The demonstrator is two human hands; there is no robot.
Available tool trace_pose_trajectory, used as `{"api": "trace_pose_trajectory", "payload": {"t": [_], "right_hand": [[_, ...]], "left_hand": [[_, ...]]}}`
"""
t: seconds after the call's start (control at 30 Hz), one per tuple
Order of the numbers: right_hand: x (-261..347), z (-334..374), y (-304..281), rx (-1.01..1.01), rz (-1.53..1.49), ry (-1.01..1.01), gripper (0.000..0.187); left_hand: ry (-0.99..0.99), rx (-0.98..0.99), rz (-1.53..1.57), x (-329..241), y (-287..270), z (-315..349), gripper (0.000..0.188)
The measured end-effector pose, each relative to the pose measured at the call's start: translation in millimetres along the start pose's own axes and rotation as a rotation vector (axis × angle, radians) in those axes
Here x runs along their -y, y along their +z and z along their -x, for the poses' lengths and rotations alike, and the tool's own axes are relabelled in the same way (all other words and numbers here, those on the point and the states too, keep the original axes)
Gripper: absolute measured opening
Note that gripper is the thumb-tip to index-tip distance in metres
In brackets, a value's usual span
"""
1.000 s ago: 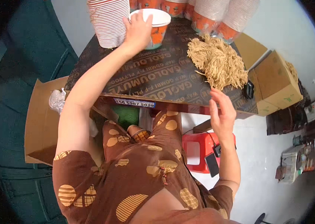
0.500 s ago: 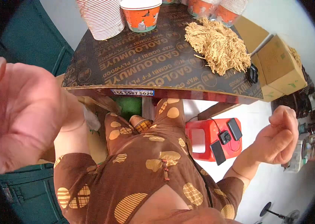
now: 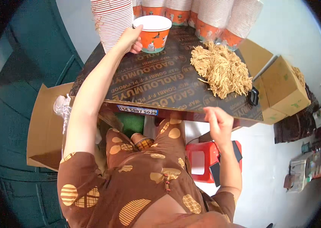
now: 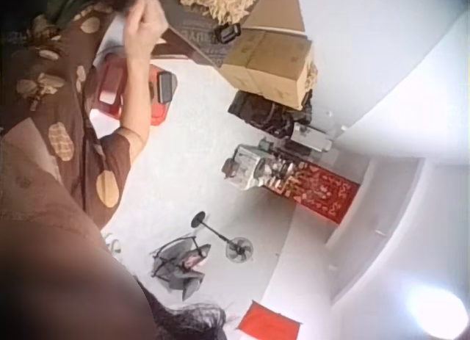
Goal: Threading string through a bucket to create a handle.
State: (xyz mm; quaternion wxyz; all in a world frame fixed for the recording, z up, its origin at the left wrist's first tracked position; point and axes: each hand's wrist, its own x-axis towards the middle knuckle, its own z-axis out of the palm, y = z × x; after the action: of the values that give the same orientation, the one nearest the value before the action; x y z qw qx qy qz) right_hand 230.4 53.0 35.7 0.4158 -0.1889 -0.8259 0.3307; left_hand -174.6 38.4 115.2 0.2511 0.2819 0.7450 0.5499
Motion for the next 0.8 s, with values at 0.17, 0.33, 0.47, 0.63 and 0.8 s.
{"api": "trace_pose_trajectory", "payload": {"t": [0.17,0.33,0.47,0.63,0.8], "right_hand": [[-8,9,19,0.073,-0.020,-0.017,0.013],[-16,22,26,0.113,-0.033,0.038,0.014],[-16,22,24,0.121,-0.039,0.085,0.014],[-21,14,32,0.006,-0.027,0.116,0.014],[-28,0,43,-0.139,0.095,0.065,0.020]], "left_hand": [[-0.051,-0.149,0.123,0,9,-39,0.058],[-0.073,-0.161,0.117,7,13,-61,0.029],[0.095,-0.205,-0.063,13,28,-27,0.027],[0.571,-0.365,-0.619,43,41,56,0.034],[0.939,-0.371,-0.682,67,51,136,0.025]]}}
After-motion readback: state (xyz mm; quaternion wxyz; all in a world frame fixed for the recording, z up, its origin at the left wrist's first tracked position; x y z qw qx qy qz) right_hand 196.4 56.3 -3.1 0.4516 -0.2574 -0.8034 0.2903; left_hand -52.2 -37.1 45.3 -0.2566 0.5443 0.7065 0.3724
